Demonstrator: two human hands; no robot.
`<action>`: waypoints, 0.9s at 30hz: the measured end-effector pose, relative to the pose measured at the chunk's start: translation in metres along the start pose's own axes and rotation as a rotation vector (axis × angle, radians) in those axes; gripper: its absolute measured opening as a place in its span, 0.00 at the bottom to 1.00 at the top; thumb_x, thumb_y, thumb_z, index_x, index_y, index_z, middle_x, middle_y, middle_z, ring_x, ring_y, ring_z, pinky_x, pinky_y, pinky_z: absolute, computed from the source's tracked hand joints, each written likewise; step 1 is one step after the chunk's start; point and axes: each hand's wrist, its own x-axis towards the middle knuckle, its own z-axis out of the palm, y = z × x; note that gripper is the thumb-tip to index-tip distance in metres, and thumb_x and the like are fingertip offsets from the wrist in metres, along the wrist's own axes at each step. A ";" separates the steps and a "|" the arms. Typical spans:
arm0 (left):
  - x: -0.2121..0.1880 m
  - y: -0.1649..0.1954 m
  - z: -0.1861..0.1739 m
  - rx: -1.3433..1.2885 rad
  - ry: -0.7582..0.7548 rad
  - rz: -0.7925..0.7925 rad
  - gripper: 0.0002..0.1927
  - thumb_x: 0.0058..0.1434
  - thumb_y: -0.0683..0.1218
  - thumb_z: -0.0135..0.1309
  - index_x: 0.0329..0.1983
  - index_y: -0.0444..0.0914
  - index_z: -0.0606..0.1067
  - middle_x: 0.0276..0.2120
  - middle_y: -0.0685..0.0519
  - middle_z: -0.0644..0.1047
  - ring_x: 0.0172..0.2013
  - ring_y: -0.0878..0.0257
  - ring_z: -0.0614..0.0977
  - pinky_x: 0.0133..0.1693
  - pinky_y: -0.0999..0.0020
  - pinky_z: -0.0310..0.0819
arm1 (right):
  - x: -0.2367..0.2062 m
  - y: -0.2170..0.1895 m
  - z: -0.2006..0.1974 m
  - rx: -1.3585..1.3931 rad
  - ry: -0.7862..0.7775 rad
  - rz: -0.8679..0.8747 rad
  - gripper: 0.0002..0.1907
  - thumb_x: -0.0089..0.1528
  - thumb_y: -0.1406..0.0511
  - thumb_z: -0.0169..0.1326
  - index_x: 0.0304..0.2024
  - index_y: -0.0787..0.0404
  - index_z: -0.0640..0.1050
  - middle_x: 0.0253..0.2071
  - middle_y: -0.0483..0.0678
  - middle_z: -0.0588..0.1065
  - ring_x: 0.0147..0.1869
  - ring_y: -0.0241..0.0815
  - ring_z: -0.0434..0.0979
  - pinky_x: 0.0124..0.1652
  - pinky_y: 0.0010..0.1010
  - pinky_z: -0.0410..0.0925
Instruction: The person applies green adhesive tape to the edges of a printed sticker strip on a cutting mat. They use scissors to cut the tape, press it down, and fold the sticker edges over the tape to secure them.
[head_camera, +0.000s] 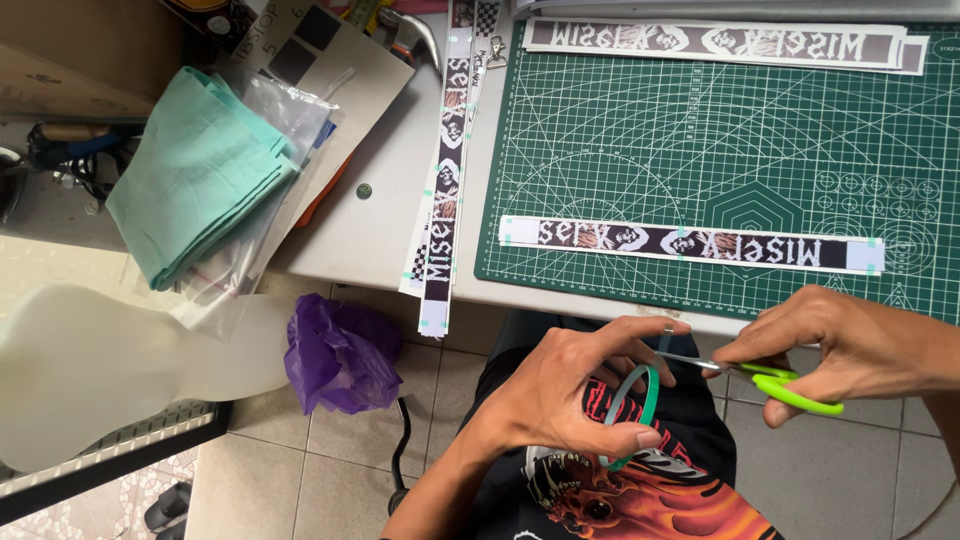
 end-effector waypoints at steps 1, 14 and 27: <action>0.000 0.000 0.000 -0.002 0.000 -0.004 0.47 0.53 0.64 0.61 0.74 0.43 0.65 0.43 0.53 0.85 0.39 0.59 0.89 0.52 0.66 0.85 | 0.000 0.001 0.001 -0.012 -0.002 0.064 0.37 0.42 0.51 0.75 0.54 0.54 0.86 0.27 0.44 0.84 0.35 0.39 0.86 0.38 0.36 0.77; -0.004 0.000 0.003 0.074 0.156 0.038 0.51 0.54 0.61 0.63 0.78 0.43 0.58 0.52 0.51 0.83 0.53 0.54 0.86 0.63 0.60 0.80 | -0.003 -0.031 0.022 0.200 0.440 -0.433 0.29 0.55 0.52 0.68 0.53 0.57 0.77 0.45 0.47 0.81 0.45 0.41 0.83 0.43 0.37 0.77; 0.006 0.000 0.020 0.442 0.301 0.224 0.54 0.55 0.55 0.69 0.80 0.37 0.54 0.65 0.44 0.76 0.59 0.52 0.80 0.62 0.61 0.78 | 0.006 -0.100 0.044 -0.072 0.813 -0.007 0.21 0.48 0.59 0.69 0.44 0.53 0.81 0.39 0.40 0.84 0.41 0.37 0.85 0.44 0.35 0.77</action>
